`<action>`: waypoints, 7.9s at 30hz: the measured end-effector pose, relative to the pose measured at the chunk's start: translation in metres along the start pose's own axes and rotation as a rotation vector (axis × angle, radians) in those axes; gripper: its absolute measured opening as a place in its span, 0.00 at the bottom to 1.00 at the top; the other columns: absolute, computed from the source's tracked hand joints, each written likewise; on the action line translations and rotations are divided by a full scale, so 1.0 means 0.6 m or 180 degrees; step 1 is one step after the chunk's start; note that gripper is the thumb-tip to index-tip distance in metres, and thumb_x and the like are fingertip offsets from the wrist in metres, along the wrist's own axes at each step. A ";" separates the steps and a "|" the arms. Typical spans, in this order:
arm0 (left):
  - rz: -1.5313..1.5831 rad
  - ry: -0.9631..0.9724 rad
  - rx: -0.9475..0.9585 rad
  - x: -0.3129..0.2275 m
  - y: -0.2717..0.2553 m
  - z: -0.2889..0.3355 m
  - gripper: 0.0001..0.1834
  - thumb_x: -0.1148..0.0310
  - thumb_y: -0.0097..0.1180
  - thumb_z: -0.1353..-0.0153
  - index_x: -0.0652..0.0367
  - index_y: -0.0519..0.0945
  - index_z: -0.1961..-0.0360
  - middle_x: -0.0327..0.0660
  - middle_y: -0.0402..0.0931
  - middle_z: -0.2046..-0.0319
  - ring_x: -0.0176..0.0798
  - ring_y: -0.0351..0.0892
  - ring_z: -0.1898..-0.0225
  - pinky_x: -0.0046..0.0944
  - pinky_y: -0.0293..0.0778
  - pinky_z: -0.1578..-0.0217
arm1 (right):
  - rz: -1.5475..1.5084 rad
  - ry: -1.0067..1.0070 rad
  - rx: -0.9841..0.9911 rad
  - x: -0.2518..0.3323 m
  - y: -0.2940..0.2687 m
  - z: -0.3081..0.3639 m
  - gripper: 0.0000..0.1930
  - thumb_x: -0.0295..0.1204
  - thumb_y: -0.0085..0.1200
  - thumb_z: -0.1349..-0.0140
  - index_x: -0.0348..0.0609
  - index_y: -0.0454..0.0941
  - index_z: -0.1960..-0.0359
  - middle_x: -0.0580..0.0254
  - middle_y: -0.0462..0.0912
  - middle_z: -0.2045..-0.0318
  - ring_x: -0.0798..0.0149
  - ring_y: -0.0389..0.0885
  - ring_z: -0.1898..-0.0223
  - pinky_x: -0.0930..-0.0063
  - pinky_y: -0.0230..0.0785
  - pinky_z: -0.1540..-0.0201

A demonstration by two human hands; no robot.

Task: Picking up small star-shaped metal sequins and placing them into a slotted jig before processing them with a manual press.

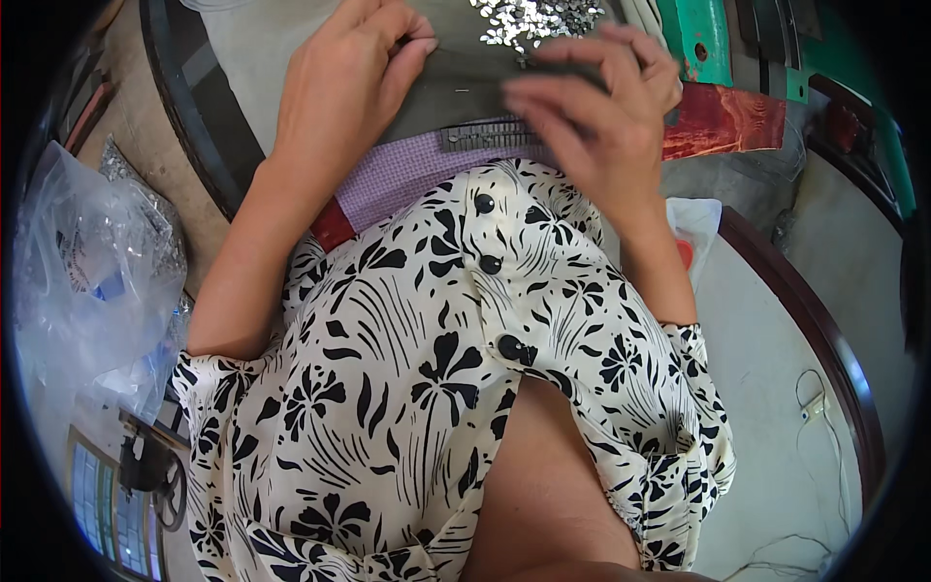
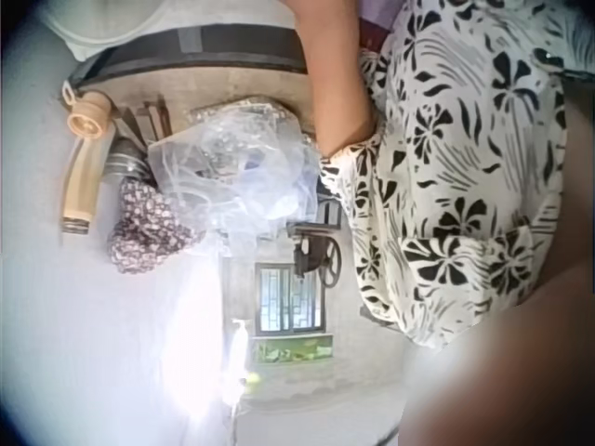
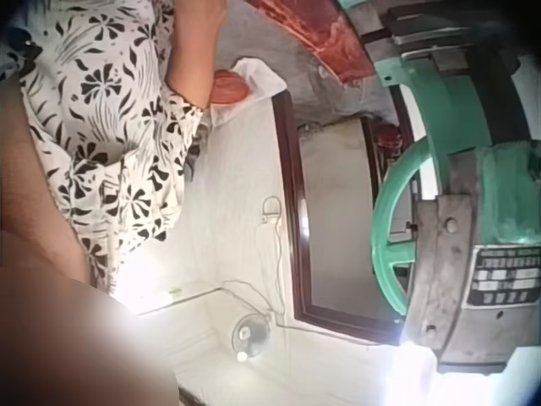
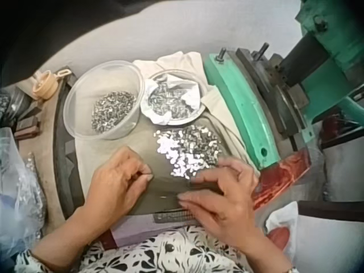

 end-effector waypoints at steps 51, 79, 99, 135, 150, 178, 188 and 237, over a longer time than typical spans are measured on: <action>0.0348 0.0581 -0.0055 -0.036 0.038 0.093 0.11 0.69 0.70 0.48 0.57 0.80 0.67 0.37 0.76 0.60 0.45 0.75 0.60 0.43 0.71 0.60 | -0.0147 -0.0072 0.0448 0.014 -0.019 -0.062 0.07 0.27 0.68 0.51 0.47 0.83 0.71 0.67 0.80 0.59 0.53 0.72 0.46 0.55 0.54 0.44; 0.0251 0.0819 0.0126 -0.045 0.040 0.090 0.17 0.70 0.71 0.51 0.59 0.79 0.60 0.40 0.75 0.57 0.46 0.76 0.57 0.44 0.70 0.58 | 0.0013 -0.0320 0.0521 0.003 0.025 -0.099 0.05 0.27 0.68 0.53 0.45 0.84 0.74 0.64 0.79 0.59 0.51 0.70 0.46 0.51 0.55 0.43; 0.0293 0.1010 -0.0021 -0.051 0.036 0.082 0.10 0.69 0.70 0.50 0.55 0.82 0.67 0.31 0.76 0.61 0.39 0.75 0.62 0.39 0.68 0.63 | -0.0298 -0.1723 -0.2390 -0.011 0.036 -0.006 0.09 0.28 0.68 0.55 0.51 0.83 0.70 0.68 0.80 0.53 0.51 0.70 0.43 0.55 0.53 0.43; -0.0847 0.1274 -0.0137 -0.045 0.011 0.015 0.08 0.71 0.67 0.46 0.57 0.81 0.64 0.35 0.77 0.61 0.42 0.78 0.63 0.41 0.75 0.63 | -0.0055 -0.0366 0.0557 0.049 0.010 0.006 0.07 0.30 0.69 0.56 0.51 0.82 0.74 0.78 0.81 0.58 0.62 0.73 0.44 0.58 0.53 0.41; 0.0175 0.0812 0.0323 -0.056 0.028 0.077 0.09 0.73 0.70 0.49 0.56 0.83 0.67 0.36 0.78 0.63 0.43 0.78 0.63 0.39 0.71 0.61 | 0.0189 0.0091 0.0123 -0.009 -0.012 -0.004 0.06 0.33 0.71 0.53 0.56 0.86 0.73 0.79 0.81 0.66 0.66 0.76 0.52 0.60 0.53 0.44; 0.0629 0.0425 0.0026 -0.033 0.036 0.093 0.13 0.71 0.71 0.50 0.57 0.83 0.62 0.37 0.77 0.58 0.44 0.77 0.57 0.42 0.72 0.56 | -0.0346 -0.0358 0.0669 -0.001 -0.002 -0.017 0.06 0.32 0.71 0.53 0.55 0.87 0.73 0.79 0.81 0.66 0.65 0.76 0.53 0.60 0.53 0.44; 0.0323 0.0668 -0.0058 -0.041 0.041 0.083 0.08 0.71 0.69 0.49 0.55 0.85 0.66 0.32 0.77 0.62 0.40 0.76 0.61 0.40 0.68 0.61 | 0.0395 -0.0500 0.0630 0.044 0.018 0.011 0.09 0.32 0.69 0.56 0.55 0.86 0.70 0.79 0.81 0.64 0.67 0.77 0.51 0.61 0.53 0.43; 0.0299 0.0815 -0.0253 -0.006 0.081 -0.059 0.07 0.69 0.61 0.39 0.58 0.85 0.61 0.44 0.79 0.62 0.50 0.82 0.63 0.45 0.77 0.62 | -0.0333 0.0215 0.0175 -0.123 0.021 -0.018 0.08 0.23 0.64 0.41 0.40 0.86 0.60 0.58 0.84 0.58 0.57 0.85 0.58 0.69 0.77 0.56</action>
Point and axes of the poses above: each hand's wrist, its own z-axis away from the middle knuckle, its own y-axis out of the palm, x = y × z, the point moved 6 cm from there along -z, towards the middle knuckle
